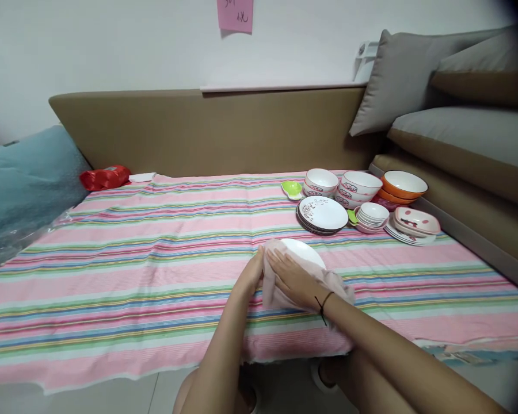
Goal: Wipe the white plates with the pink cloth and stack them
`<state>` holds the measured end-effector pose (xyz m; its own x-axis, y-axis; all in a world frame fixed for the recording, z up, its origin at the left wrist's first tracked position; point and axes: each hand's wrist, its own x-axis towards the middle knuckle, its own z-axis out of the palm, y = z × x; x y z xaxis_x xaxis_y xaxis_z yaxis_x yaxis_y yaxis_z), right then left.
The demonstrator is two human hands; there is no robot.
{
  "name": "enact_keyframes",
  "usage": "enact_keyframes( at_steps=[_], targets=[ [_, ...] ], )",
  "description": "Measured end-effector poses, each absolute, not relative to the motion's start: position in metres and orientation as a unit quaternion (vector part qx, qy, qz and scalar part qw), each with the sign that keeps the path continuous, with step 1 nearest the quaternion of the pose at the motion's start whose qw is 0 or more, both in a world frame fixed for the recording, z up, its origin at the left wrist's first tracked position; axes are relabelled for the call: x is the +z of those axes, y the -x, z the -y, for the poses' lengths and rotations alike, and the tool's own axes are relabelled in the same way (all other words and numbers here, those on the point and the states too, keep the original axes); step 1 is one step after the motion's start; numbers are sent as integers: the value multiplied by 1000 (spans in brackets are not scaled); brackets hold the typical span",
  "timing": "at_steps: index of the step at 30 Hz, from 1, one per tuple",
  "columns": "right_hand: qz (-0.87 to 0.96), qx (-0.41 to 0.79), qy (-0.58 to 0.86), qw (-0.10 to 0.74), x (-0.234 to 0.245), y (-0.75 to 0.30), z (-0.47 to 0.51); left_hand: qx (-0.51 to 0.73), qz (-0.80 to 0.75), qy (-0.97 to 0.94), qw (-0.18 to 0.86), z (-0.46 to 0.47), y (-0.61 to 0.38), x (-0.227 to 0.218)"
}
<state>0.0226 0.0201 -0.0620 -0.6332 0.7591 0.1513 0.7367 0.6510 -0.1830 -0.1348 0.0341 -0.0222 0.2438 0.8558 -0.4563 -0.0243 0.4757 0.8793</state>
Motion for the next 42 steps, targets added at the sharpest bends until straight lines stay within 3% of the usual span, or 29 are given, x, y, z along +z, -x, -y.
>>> enact_keyframes(
  at_steps=[4,11,17,25,28,34,42],
  targets=[
    [926,78,357,94,-64,-51,16,299,-520,-371,708,-34,135,-22],
    [864,25,498,68,-82,-107,30,299,-530,-371,701,-28,135,-11],
    [823,4,566,39,-89,-78,-18,325,-525,-404,675,-28,133,-19],
    [913,91,391,65,-54,-27,-10,307,-531,-386,689,-31,131,-18],
    [928,129,345,64,-48,-48,19,295,-551,-418,660,-32,132,-19],
    [875,126,461,74,-70,-105,50,288,-582,-471,597,-35,133,-27],
    [833,53,545,79,-73,-87,-1,262,-618,-570,474,-42,148,-26]
  ],
)
